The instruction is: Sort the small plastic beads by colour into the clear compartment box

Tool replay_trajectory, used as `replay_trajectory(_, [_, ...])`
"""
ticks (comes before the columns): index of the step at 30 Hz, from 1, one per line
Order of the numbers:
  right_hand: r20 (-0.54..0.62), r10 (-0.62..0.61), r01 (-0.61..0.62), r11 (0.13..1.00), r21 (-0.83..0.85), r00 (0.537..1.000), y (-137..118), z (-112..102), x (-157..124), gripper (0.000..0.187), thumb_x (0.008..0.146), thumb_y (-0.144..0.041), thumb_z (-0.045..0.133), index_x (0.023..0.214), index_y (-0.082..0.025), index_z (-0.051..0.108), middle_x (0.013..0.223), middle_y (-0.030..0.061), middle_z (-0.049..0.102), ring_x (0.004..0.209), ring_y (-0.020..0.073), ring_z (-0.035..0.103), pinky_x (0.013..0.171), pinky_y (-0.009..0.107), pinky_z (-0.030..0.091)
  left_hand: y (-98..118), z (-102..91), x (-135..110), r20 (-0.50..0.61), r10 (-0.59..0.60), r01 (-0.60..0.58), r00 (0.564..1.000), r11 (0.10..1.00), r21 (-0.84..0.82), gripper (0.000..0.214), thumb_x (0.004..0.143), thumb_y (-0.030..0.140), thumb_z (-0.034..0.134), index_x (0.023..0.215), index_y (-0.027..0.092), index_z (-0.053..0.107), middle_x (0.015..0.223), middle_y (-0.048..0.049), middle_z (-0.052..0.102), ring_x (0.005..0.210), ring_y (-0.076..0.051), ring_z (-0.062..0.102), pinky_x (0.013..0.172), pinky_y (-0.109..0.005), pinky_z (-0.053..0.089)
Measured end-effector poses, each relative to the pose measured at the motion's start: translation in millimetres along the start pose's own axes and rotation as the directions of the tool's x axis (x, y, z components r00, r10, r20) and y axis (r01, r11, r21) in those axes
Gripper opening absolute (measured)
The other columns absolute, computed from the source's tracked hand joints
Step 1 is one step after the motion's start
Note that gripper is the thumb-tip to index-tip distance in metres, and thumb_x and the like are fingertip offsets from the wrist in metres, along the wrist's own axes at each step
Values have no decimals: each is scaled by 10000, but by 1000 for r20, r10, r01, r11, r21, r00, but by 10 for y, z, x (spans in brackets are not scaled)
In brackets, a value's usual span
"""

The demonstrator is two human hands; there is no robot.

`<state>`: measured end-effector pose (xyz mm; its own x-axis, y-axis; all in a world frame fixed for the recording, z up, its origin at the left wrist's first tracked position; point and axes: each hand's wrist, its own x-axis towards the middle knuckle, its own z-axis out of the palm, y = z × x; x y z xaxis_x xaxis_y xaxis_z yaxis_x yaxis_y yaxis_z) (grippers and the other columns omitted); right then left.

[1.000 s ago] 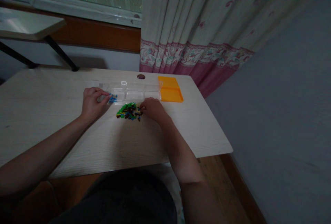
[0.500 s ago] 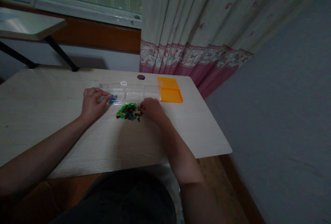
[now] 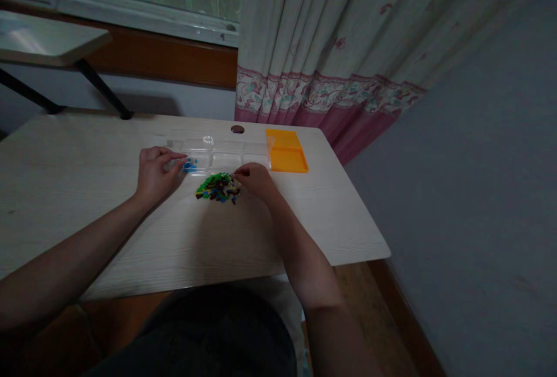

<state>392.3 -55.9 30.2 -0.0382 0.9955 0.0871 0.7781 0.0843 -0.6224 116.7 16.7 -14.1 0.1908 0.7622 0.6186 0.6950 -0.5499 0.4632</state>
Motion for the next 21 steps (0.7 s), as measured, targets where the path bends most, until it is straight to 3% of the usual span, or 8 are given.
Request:
replay_trajectory(4, [27,44,-46,995,83,999,-38,26,-5,129,846,-246,695,876,-168,794,827,51,759,770,143,661,723,247,466,9,-11,0,14,25,-25,1000,1000,0,247,905,338,583,1037,223,758,986,-86,617,1034,-282,516,986,-503,389])
replay_trajectory(7, [45,51,-57,988,142,998,-78,61,-16,156,841,-281,699,879,-165,795,807,47,757,743,139,659,702,241,465,100,-41,-22,51,135,-135,989,991,-4,251,916,333,577,1075,238,747,1013,-85,627,1054,-275,521,986,-493,397])
replay_trajectory(11, [69,27,-41,977,209,997,-139,127,-33,200,834,-327,703,889,-157,792,775,36,749,696,127,644,661,226,458,291,-60,-89,134,276,-269,952,961,-66,238,918,342,584,1088,266,733,1065,-72,643,1079,-261,521,1007,-474,397])
replay_trajectory(16, [116,-7,-26,959,282,993,-167,196,-51,215,828,-348,703,901,-165,787,770,23,745,689,119,639,637,210,456,395,-39,-137,282,370,-340,885,928,-152,285,905,388,613,1149,279,712,1115,-77,658,1085,-270,540,997,-473,408])
replay_trajectory(21, [137,-21,-24,946,324,990,-185,205,-64,241,821,-360,700,911,-153,783,768,28,742,671,113,619,613,206,448,406,-46,-133,285,419,-373,862,906,-202,266,904,372,621,1130,268,714,1079,-71,672,1059,-259,550,974,-448,427])
